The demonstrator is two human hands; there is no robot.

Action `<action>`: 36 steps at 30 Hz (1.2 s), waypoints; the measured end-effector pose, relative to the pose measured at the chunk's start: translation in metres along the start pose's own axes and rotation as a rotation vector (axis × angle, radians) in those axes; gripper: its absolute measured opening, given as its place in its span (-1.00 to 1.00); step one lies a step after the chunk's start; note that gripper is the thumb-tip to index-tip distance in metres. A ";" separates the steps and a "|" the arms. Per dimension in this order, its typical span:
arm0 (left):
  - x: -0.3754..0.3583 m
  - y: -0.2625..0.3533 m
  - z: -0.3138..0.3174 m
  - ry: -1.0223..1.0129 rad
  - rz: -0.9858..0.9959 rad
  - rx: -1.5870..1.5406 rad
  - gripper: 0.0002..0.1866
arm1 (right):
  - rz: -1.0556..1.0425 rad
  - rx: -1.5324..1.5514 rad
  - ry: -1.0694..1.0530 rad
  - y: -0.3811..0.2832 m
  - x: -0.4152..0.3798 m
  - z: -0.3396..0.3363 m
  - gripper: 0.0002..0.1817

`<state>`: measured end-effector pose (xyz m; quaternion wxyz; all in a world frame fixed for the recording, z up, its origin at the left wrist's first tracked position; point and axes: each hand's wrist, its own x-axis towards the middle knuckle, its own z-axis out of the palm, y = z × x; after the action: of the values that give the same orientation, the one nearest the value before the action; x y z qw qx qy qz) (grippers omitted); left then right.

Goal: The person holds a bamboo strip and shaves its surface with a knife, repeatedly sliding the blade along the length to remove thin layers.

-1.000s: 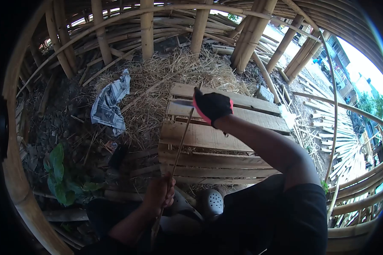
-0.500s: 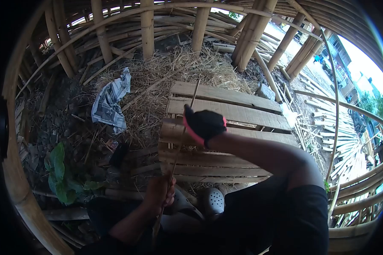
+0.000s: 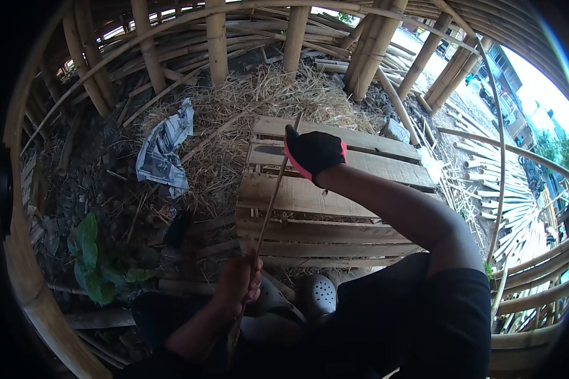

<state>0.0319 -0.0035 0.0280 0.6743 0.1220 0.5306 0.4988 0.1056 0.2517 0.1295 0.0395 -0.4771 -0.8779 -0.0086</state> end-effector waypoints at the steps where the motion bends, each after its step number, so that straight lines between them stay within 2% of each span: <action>1: 0.001 -0.002 -0.001 -0.003 0.016 0.014 -0.58 | 0.024 0.041 -0.045 0.002 -0.006 0.002 -0.23; 2: 0.001 -0.001 -0.001 -0.006 0.038 0.027 -0.58 | 0.045 0.081 -0.085 0.002 -0.016 0.007 -0.24; 4: -0.001 -0.002 -0.001 -0.002 0.040 0.020 -0.58 | 0.026 0.039 0.006 -0.018 -0.048 0.026 -0.23; 5: -0.001 -0.002 0.000 0.000 0.037 0.022 -0.58 | -0.064 0.065 0.009 -0.015 -0.051 0.018 -0.23; 8: 0.003 -0.002 -0.002 -0.006 0.036 -0.007 -0.58 | 0.013 0.124 -0.079 0.000 -0.018 -0.007 -0.21; 9: 0.003 -0.004 -0.002 -0.005 0.028 -0.009 -0.58 | 0.000 -0.081 0.002 0.007 -0.005 0.000 -0.27; 10: 0.003 -0.004 -0.002 -0.010 0.038 -0.009 -0.58 | -0.002 -0.081 -0.003 0.014 -0.006 0.012 -0.27; 12: 0.002 -0.002 -0.002 -0.016 0.057 -0.014 -0.58 | 0.024 0.081 -0.080 -0.002 -0.031 0.006 -0.24; 13: 0.001 -0.002 -0.002 -0.010 0.030 -0.019 -0.58 | 0.005 0.010 -0.076 -0.018 -0.052 0.011 -0.26; 14: 0.001 -0.002 -0.002 -0.006 0.004 -0.022 -0.58 | -0.026 -0.001 0.066 -0.013 -0.053 0.038 -0.27; 16: 0.005 0.000 -0.004 -0.015 -0.007 -0.022 -0.58 | -0.175 -0.070 -0.047 -0.015 -0.044 0.009 -0.30; 18: 0.005 -0.003 -0.005 -0.023 -0.039 -0.028 -0.57 | -0.041 0.015 -0.098 -0.002 -0.020 -0.002 -0.29; 19: 0.004 -0.004 -0.003 -0.024 -0.003 -0.027 -0.56 | -0.151 -0.131 0.090 0.005 -0.014 0.004 -0.24; 20: 0.003 -0.004 -0.003 -0.024 0.041 -0.026 -0.56 | -0.157 -0.133 0.088 0.008 -0.015 0.012 -0.24; 22: 0.002 -0.002 -0.001 -0.017 0.020 -0.025 -0.55 | 0.058 0.046 -0.130 -0.013 -0.042 0.004 -0.20; 23: 0.002 0.000 -0.001 -0.012 -0.005 -0.016 -0.55 | 0.128 0.042 -0.065 -0.037 -0.071 0.000 -0.19; 26: 0.004 -0.002 -0.004 -0.034 -0.001 -0.022 -0.56 | -0.003 -0.007 -0.105 -0.016 -0.045 0.010 -0.22; 28: 0.004 -0.004 -0.004 -0.030 0.008 -0.022 -0.56 | -0.059 -0.050 -0.073 0.005 -0.020 0.004 -0.30; 29: 0.004 -0.006 -0.002 -0.029 0.027 -0.030 -0.55 | -0.075 -0.147 0.015 0.011 -0.014 0.004 -0.42; 30: 0.004 -0.005 -0.002 -0.029 0.027 -0.035 -0.55 | -0.078 -0.150 0.013 0.006 -0.020 0.004 -0.42; 32: 0.003 -0.002 -0.001 -0.015 -0.024 -0.037 -0.55 | 0.103 0.039 -0.204 -0.014 -0.050 0.008 -0.22; 33: 0.003 -0.001 -0.001 -0.018 -0.020 -0.037 -0.55 | 0.082 -0.009 -0.062 -0.025 -0.067 0.026 -0.21; 34: 0.002 -0.001 -0.003 -0.025 -0.028 -0.040 -0.55 | 0.083 -0.009 -0.058 -0.019 -0.062 0.029 -0.21; 36: 0.003 0.001 -0.005 -0.033 -0.039 -0.031 -0.55 | -0.134 -0.117 -0.105 -0.006 -0.045 0.021 -0.36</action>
<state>0.0272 -0.0026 0.0252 0.6944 0.1094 0.5139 0.4917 0.1240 0.2122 0.1052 -0.0354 -0.4184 -0.9068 -0.0376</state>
